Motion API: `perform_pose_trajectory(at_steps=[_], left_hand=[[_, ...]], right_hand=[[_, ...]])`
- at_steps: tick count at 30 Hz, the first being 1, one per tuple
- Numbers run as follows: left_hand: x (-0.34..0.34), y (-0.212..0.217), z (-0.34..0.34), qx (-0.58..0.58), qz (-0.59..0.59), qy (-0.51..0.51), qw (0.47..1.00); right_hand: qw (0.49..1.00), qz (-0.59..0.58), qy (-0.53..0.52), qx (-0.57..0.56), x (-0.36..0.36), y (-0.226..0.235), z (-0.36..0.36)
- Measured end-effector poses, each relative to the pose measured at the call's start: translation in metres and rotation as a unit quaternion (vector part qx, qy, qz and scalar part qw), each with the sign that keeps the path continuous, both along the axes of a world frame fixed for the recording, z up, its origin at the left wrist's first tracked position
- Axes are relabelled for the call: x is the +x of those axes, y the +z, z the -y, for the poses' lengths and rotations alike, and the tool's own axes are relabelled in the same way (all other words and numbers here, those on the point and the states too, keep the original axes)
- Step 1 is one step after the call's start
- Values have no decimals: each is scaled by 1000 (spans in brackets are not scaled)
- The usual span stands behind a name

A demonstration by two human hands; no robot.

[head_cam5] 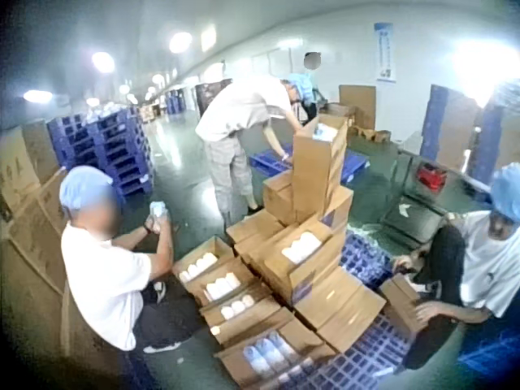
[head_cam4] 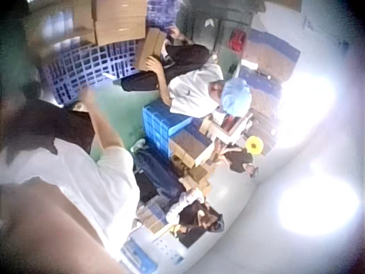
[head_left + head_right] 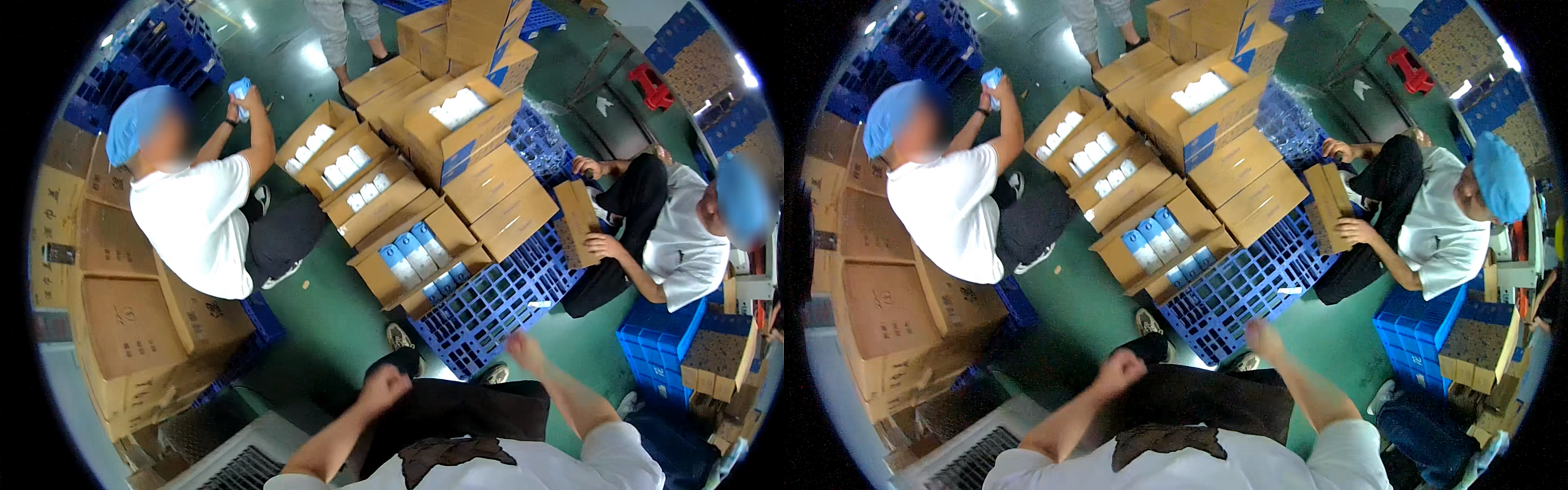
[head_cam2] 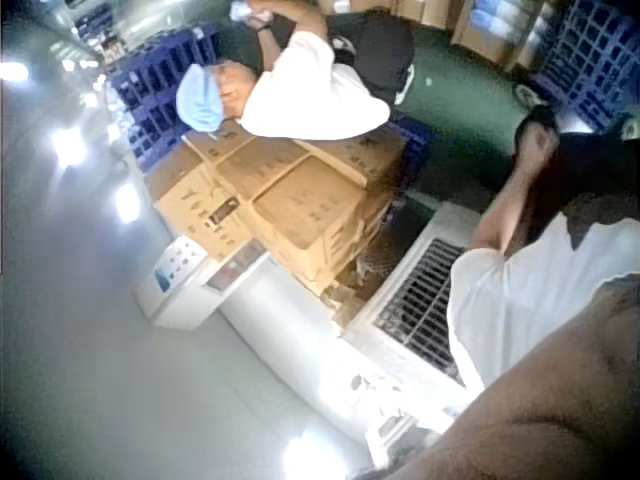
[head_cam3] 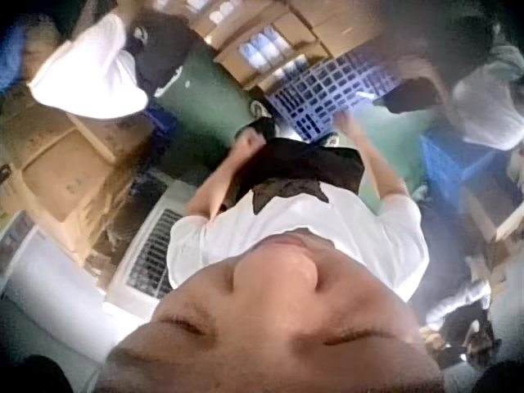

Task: The person places small white and blue packages into a cardboard box and moves the filled box to a stack on a pallet.

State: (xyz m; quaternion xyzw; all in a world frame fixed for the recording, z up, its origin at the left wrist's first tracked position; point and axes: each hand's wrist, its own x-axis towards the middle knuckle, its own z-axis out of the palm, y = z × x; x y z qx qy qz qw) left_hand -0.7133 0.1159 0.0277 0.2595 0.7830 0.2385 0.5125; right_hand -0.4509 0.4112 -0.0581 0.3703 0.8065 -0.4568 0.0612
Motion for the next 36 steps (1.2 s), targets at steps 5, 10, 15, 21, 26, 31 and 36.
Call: perform_pose_trajectory(at_steps=[5, 10, 15, 21, 26, 31, 36], left_hand=[[-112, -149, -63, 61, -52, 597, 798], [-156, -226, -90, 78, 345, 538, 765], [-140, -290, -89, 377, 400, 489, 677], [-93, -225, -116, 328, 432, 476, 692], [-58, -283, -62, 274, 325, 424, 800], [-71, -190, -93, 148, 27, 449, 881], [-62, -198, -120, -23, -269, 292, 917]], right_hand=[[965, -167, -105, 172, -224, -38, -105], [945, 170, 242, 140, -325, -65, -144], [891, 211, 274, 294, -322, -77, -100], [957, 179, 195, 117, -273, -43, -148], [980, 12, 195, 20, -204, -84, -176], [920, -63, 136, 363, -196, -67, -149], [908, 34, 299, 291, -250, -39, -91]])
